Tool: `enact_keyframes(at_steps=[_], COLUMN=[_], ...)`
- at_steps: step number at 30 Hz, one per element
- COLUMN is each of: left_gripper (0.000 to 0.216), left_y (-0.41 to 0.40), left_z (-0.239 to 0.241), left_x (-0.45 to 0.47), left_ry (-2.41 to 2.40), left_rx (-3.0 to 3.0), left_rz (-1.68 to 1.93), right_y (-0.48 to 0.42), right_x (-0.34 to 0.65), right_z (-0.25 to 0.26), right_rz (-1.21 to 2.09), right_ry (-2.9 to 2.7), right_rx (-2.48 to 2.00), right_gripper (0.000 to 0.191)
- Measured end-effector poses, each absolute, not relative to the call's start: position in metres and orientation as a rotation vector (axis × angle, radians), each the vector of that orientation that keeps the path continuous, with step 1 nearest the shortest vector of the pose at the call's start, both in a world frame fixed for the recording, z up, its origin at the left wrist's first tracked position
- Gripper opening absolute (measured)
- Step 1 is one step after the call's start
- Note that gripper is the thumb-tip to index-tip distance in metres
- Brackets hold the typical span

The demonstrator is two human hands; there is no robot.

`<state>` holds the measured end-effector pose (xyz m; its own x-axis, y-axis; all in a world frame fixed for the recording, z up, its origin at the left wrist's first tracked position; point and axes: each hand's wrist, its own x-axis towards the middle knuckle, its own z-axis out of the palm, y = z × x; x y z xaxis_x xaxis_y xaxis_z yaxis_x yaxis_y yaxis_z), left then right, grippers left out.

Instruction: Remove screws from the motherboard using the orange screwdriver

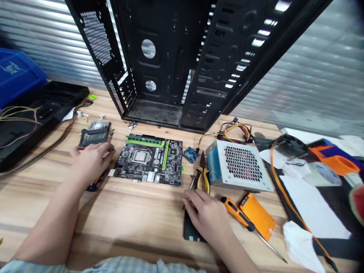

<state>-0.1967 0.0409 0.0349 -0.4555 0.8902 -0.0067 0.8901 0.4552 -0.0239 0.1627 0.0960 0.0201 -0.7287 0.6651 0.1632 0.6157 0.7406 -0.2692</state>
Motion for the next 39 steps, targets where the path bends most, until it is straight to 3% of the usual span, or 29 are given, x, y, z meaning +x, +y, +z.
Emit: enact_keyframes(at_steps=[14,39], left_gripper=[0.024,0.028], left_y=[0.0410,0.0413], left_z=[0.0379,0.0337], left_x=[-0.1939,-0.1952], left_ry=[-2.696,-2.693], left_rx=[-1.633,-1.582], left_rz=[-0.057,-0.043], right_y=[0.0938,0.0956], right_x=[0.1614,0.1612], right_z=[0.0203,0.0213], right_rz=[0.281,0.287], right_ry=[-2.691,-2.683], right_rx=[-1.014,-1.013], right_gripper=[0.032,0.030])
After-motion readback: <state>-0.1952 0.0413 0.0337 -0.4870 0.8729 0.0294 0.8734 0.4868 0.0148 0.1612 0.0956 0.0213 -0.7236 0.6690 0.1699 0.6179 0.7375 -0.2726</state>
